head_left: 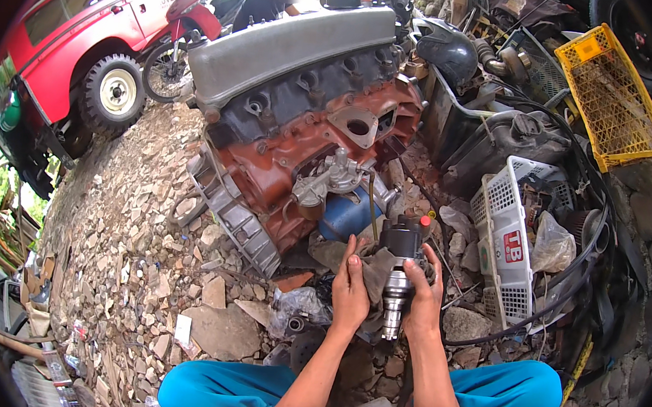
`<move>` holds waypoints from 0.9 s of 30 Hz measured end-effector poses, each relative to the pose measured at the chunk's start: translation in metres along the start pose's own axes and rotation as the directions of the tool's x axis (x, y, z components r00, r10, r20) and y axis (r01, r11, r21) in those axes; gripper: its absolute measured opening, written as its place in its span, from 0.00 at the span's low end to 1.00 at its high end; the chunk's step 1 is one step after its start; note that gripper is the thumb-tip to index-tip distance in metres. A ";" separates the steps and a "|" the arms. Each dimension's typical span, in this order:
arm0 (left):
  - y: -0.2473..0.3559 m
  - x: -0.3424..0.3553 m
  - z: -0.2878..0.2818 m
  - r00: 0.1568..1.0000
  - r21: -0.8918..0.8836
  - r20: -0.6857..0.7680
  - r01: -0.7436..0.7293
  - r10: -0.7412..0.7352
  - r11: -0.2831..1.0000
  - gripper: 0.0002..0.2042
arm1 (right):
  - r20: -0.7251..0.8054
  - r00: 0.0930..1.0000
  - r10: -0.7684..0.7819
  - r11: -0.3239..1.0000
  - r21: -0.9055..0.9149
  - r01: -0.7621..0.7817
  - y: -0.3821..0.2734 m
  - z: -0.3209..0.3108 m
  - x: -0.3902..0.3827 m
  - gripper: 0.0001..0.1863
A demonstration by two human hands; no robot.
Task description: The person sits on the ground and disassembles a cylindrical engine component, removes a small metal piece, and uses a screwdriver to adjust internal parts. The person then wipes the component with a cloth and reassembles it, placing it back into the engine block.
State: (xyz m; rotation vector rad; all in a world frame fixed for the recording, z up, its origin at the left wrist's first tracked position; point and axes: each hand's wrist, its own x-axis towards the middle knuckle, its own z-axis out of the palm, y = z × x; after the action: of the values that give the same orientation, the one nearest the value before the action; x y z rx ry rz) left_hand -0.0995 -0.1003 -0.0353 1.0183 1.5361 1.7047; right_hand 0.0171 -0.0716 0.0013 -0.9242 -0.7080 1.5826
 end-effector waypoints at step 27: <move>-0.121 -0.035 -0.024 0.536 -0.574 0.226 0.748 -0.814 0.333 0.22 | -0.040 0.974 0.224 0.859 -0.465 -0.216 0.055 -0.089 0.031 0.14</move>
State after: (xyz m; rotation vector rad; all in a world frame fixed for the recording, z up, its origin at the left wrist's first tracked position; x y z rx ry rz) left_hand -0.1082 -0.1266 -0.1609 -0.2204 1.0566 1.3238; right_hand 0.0635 -0.0553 -0.0963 -1.3888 -1.0546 1.6489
